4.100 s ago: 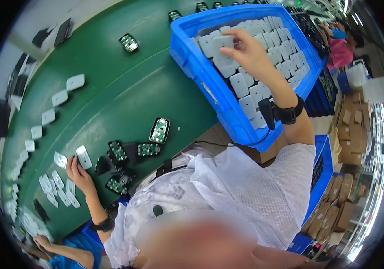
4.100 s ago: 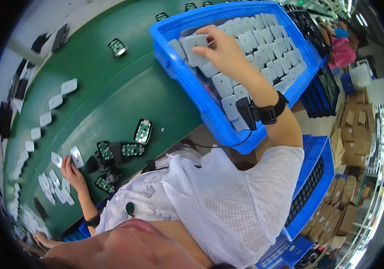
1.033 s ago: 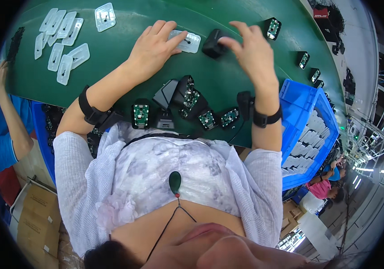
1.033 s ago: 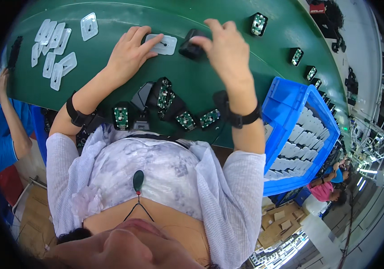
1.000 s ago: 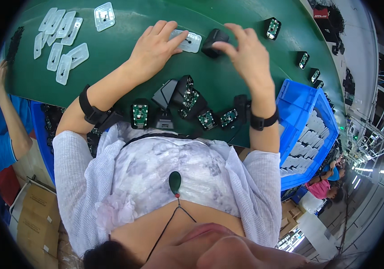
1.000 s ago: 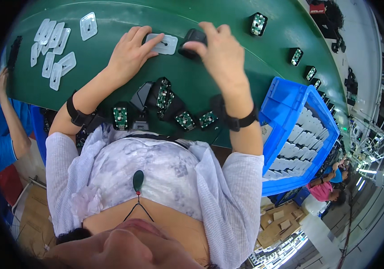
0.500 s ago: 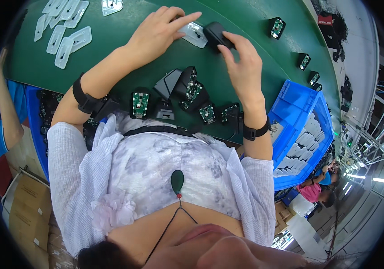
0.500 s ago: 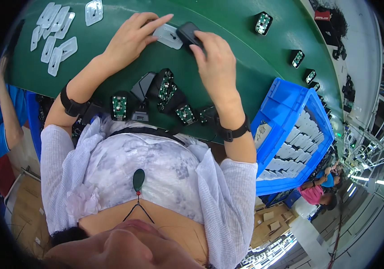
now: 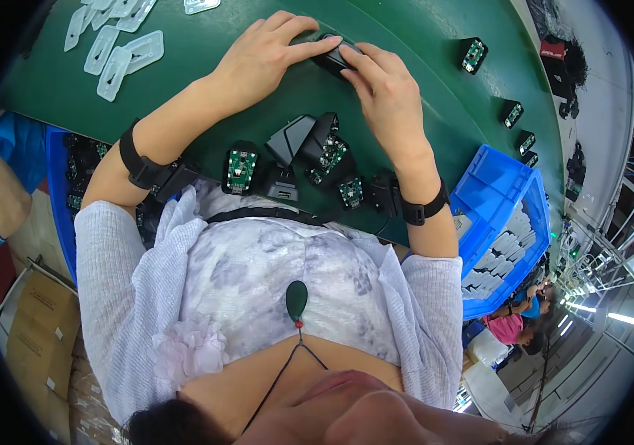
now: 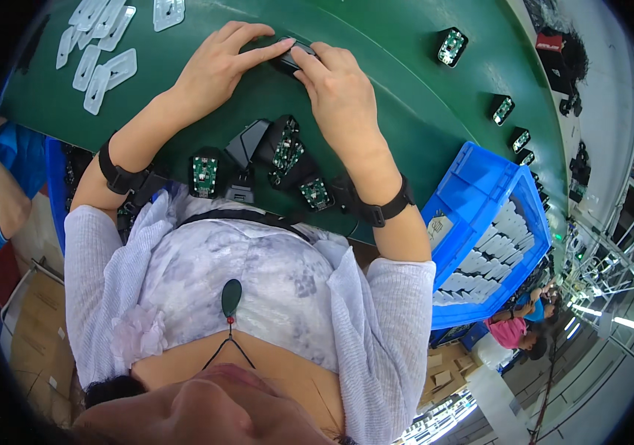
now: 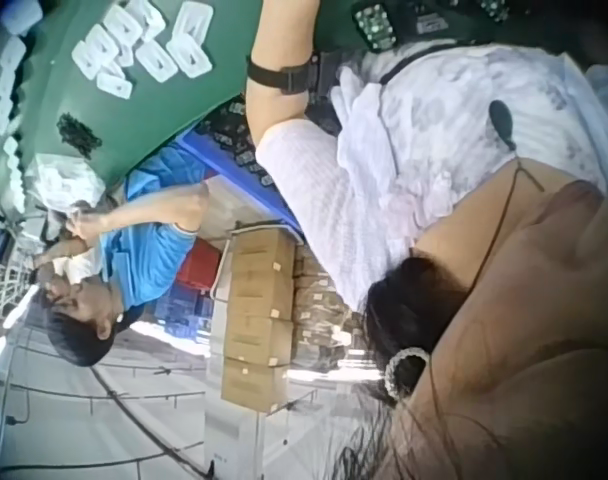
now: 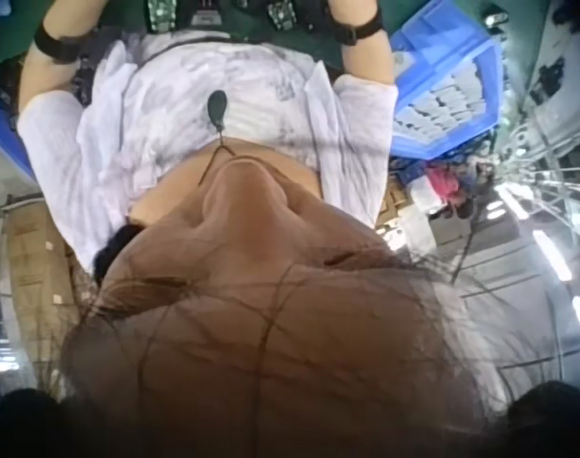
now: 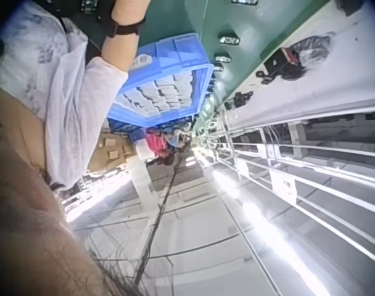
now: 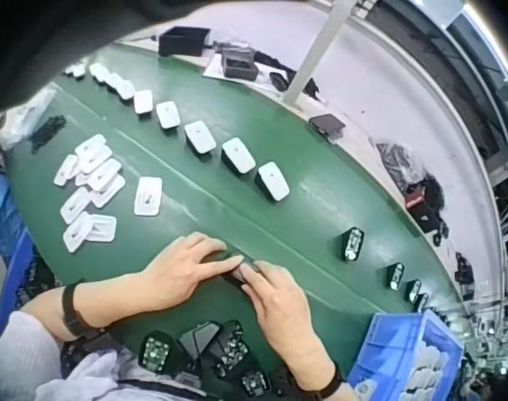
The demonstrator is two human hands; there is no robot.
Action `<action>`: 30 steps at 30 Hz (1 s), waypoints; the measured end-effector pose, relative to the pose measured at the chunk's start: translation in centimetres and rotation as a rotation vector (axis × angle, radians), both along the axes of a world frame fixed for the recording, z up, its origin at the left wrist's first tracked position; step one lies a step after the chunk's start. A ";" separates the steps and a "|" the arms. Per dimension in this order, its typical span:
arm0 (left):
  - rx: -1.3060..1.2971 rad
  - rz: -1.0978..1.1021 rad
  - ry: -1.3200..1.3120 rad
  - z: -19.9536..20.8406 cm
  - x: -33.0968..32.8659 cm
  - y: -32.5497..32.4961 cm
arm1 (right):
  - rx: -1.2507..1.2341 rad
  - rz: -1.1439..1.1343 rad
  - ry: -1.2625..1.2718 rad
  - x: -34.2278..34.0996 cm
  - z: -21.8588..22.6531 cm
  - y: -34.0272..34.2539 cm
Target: Assembling electronic components into plastic housings on a production line.
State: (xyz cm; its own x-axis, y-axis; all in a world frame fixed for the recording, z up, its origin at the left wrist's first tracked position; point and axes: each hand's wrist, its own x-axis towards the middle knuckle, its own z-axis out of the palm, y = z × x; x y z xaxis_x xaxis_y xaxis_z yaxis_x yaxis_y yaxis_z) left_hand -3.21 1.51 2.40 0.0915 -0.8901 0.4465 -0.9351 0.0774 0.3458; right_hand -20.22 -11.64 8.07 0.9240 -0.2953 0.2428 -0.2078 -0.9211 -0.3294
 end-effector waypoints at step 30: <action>0.038 -0.261 0.833 7.1 -4.7 -3.8 | 0.571 -0.269 -0.311 -9.5 15.3 -1.0</action>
State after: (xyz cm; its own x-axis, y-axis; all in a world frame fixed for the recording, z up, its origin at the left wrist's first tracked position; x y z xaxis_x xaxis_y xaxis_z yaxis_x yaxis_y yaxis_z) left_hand -7.87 -2.30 9.49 0.1659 -0.9411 0.2946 -0.3305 0.2284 0.9158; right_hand -29.70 -12.59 23.42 0.7139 -0.6638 0.2229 -0.2218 -0.5162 -0.8272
